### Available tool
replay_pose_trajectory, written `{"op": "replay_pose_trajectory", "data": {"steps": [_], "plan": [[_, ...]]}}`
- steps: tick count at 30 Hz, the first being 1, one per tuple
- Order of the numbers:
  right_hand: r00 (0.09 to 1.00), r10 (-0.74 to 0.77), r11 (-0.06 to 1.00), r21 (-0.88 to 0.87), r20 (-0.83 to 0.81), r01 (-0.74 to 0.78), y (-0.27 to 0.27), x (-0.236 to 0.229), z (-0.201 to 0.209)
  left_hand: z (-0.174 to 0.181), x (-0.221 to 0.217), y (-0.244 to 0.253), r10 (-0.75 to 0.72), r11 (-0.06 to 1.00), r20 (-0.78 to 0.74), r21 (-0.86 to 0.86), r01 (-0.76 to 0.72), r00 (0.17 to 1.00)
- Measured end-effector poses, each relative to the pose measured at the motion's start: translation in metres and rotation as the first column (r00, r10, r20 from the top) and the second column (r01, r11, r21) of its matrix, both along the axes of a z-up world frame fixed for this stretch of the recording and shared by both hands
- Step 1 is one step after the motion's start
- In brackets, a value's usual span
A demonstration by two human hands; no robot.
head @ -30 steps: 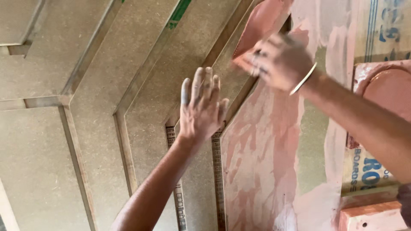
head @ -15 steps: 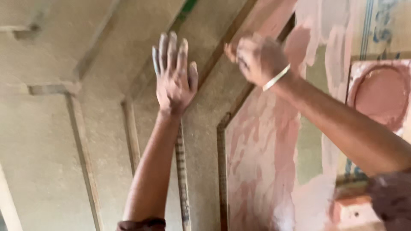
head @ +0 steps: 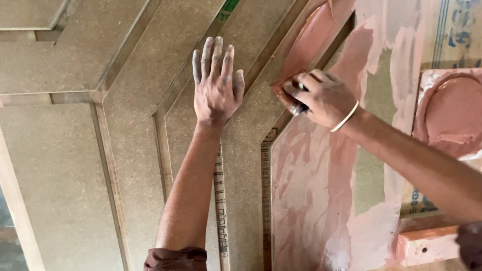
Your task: The person uses a putty knife to scoop pink filler from a container and spreads it into the grooves and edges of a wooden board. They repeatedly apply and smooth the filler along the board's surface, working methodically across different sections.
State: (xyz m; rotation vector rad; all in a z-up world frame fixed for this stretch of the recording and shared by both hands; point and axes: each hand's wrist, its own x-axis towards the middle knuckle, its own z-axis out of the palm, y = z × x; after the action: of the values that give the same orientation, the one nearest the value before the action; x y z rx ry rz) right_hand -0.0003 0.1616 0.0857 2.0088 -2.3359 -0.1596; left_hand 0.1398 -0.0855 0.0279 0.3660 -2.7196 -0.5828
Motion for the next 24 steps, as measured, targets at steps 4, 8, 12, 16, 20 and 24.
{"op": "replay_pose_trajectory", "data": {"steps": [4, 8, 12, 16, 20, 24], "plan": [[0.956, -0.294, 0.944, -0.155, -0.001, 0.291, 0.005, -0.068, -0.001, 0.005, -0.002, 0.002, 0.003, 1.0, -0.014, 0.001, -0.003, 1.0], [0.878, -0.475, 0.853, -0.269, -0.049, 0.447, 0.002, -0.137, -0.03, 0.006, -0.001, 0.0, 0.012, 1.0, -0.042, 0.012, -0.011, 0.999], [0.853, -0.377, 0.84, -0.254, 0.36, 0.479, -0.019, -0.093, -0.044, -0.003, 0.0, -0.001, 0.015, 0.999, -0.057, 0.036, -0.012, 0.998], [0.721, -0.643, 0.752, 0.039, 0.259, 0.658, -0.066, 0.023, -0.018, -0.006, -0.002, -0.005, 0.026, 0.998, -0.084, 0.06, -0.021, 0.996], [0.855, -0.417, 0.905, 0.053, 0.307, 0.422, -0.075, 0.05, 0.032, 0.007, 0.0, -0.007, 0.044, 0.993, -0.117, 0.116, -0.03, 0.992], [0.96, -0.158, 0.94, -0.264, 0.23, 0.218, -0.044, 0.005, 0.051, 0.002, 0.006, -0.004, 0.048, 0.992, -0.105, 0.125, -0.034, 0.993]]}}
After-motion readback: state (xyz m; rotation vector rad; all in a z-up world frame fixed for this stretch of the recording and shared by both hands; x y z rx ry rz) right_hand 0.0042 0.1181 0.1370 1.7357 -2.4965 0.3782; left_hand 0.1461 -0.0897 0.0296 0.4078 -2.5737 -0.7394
